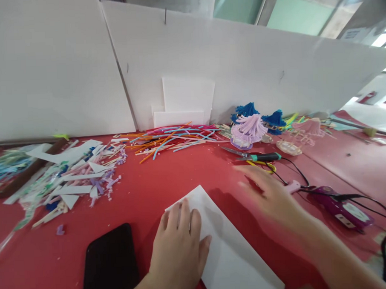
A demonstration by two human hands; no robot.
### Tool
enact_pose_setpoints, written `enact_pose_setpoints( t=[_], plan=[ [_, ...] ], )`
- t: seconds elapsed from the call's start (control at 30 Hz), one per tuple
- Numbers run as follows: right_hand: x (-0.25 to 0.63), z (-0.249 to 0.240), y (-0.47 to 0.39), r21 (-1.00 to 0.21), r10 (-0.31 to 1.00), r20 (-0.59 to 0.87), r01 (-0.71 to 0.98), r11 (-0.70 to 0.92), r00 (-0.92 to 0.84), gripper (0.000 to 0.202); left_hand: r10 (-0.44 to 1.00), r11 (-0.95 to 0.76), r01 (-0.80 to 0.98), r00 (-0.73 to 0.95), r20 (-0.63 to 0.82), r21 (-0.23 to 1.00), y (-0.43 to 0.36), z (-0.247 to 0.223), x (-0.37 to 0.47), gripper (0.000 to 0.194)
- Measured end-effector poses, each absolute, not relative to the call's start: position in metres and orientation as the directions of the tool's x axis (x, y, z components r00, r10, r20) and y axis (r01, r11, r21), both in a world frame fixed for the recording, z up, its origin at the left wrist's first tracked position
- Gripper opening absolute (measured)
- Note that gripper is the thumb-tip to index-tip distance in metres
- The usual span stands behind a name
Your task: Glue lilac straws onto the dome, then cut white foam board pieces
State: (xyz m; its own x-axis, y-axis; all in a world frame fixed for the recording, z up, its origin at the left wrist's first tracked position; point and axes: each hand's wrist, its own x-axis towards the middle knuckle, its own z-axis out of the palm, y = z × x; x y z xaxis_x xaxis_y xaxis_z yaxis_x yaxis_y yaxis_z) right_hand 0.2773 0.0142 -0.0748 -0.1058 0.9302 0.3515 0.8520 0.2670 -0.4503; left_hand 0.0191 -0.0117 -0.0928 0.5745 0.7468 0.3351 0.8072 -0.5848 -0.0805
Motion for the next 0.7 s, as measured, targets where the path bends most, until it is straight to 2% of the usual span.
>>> enact_pose_setpoints(
  t=[0.07,0.17,0.37,0.6,0.7],
  plan=[
    [0.318,-0.074,0.001,-0.356,0.954,0.299,0.932,0.075,0.037,0.03,0.752,-0.583,0.808,0.575,0.322,-0.081,-0.012,-0.094,0.019,0.039],
    [0.363,-0.073,-0.009,-0.323,0.977,0.203,0.946,0.003,0.067,0.03,0.752,-0.581,0.81,0.574,0.324,-0.087,-0.012,-0.096,0.019,0.04],
    [0.387,-0.064,-0.004,-0.32,0.999,0.034,0.947,0.029,-0.019,0.033,0.757,-0.582,0.809,0.577,0.307,-0.084,-0.013,-0.095,0.02,0.038],
    [0.405,-0.049,0.014,-0.255,0.998,-0.02,0.965,0.055,-0.063,0.037,0.769,-0.575,0.816,0.566,0.297,-0.065,-0.013,-0.093,0.02,0.038],
    [0.409,-0.04,0.031,-0.203,0.996,0.004,0.975,0.087,-0.088,0.041,0.766,-0.58,0.813,0.568,0.3,-0.057,-0.013,-0.091,0.02,0.04]
  ],
)
